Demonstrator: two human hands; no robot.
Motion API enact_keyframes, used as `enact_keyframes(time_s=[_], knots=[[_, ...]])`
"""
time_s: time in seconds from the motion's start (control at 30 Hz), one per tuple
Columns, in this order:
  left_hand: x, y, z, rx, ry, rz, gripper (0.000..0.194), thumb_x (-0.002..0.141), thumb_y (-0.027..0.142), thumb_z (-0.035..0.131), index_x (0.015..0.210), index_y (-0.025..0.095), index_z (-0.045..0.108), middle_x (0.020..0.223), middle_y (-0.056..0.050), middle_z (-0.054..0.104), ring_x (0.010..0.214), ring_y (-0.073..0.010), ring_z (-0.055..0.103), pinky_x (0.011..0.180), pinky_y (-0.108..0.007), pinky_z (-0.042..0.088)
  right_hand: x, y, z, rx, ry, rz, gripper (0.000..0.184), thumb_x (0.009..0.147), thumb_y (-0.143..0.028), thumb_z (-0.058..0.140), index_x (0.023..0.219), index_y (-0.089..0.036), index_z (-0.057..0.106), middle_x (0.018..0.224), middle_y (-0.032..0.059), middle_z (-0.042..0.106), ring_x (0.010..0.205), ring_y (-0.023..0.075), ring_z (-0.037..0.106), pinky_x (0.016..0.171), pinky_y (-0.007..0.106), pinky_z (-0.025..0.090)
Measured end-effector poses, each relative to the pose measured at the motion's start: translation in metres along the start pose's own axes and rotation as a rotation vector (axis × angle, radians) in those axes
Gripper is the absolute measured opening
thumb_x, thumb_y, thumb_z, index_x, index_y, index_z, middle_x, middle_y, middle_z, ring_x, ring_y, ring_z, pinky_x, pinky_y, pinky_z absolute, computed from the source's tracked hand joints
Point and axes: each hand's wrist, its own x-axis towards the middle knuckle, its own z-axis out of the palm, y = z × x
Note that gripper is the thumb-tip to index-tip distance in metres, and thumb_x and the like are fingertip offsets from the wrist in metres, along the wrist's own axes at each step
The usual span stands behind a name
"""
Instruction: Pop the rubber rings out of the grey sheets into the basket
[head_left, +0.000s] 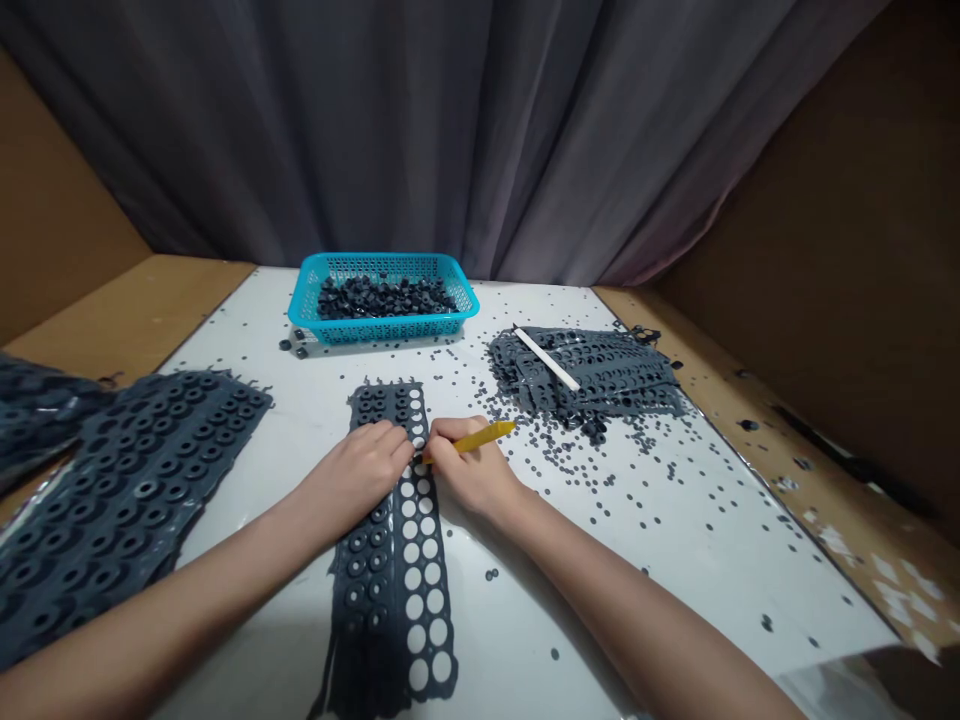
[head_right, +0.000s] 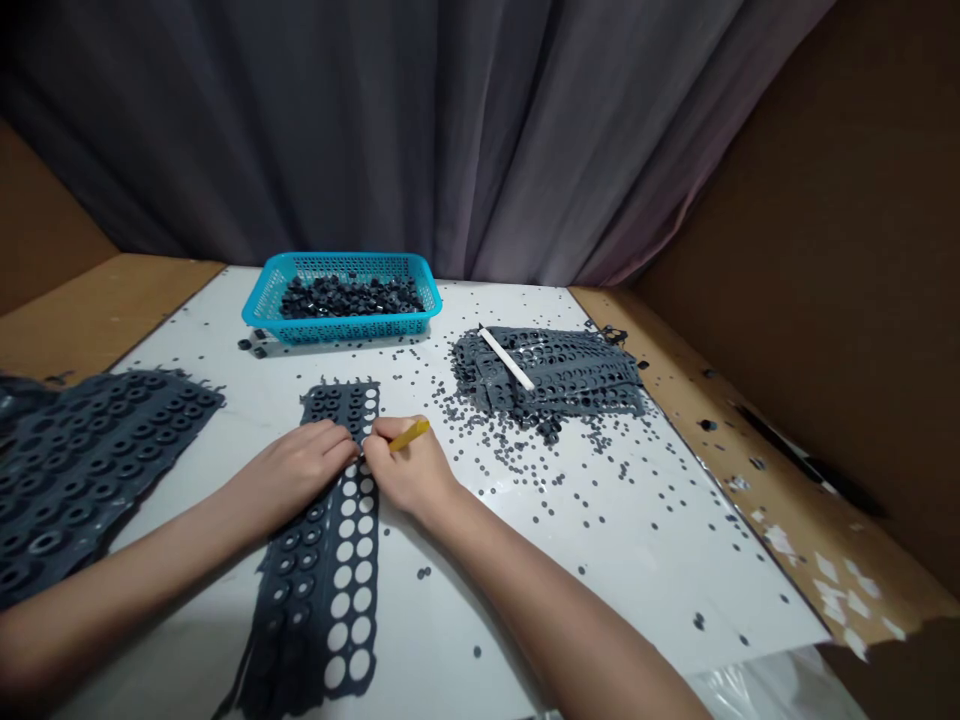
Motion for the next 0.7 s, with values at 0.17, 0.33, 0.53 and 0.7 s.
enact_keyframes(time_s=[0.17,0.33,0.53,0.7], knots=[[0.000,-0.007,0.005,-0.305,0.051,-0.095,0.025,0.092,0.019,0.035,0.083,0.014,0.058,0.083,-0.007,0.059,0.080,-0.0203,0.053,0.074,-0.034,0.045,0.000,0.001,0.000,0.000,-0.001,0.019,0.027,0.072,-0.010,0.040,0.046,-0.019,0.037,0.044,-0.0028,0.040,0.047,0.0105,0.038,0.047,0.024,0.024],[0.000,-0.013,0.003,-0.614,0.116,-0.303,0.020,0.089,0.025,0.041,0.083,0.016,0.059,0.082,-0.004,0.062,0.078,-0.0182,0.057,0.071,-0.030,0.044,0.000,0.002,0.000,0.007,-0.014,0.029,0.028,0.073,-0.010,0.041,0.046,-0.018,0.040,0.045,-0.0022,0.043,0.048,0.0106,0.040,0.048,0.023,0.027],[0.000,-0.020,0.003,-0.802,0.168,-0.474,0.023,0.085,0.035,0.046,0.085,0.018,0.062,0.079,-0.003,0.064,0.072,-0.0182,0.057,0.066,-0.029,0.042,0.000,0.001,-0.001,0.029,-0.019,0.048,0.028,0.074,-0.010,0.041,0.047,-0.018,0.043,0.047,-0.0014,0.048,0.049,0.0104,0.042,0.048,0.023,0.028],[0.000,-0.025,0.000,-1.145,0.214,-0.595,0.028,0.080,0.042,0.055,0.087,0.016,0.064,0.079,-0.003,0.064,0.074,-0.0171,0.056,0.067,-0.027,0.041,-0.001,0.004,-0.001,0.059,-0.018,0.027,0.026,0.074,-0.011,0.042,0.050,-0.017,0.048,0.051,-0.0007,0.053,0.052,0.0109,0.046,0.051,0.023,0.031]])
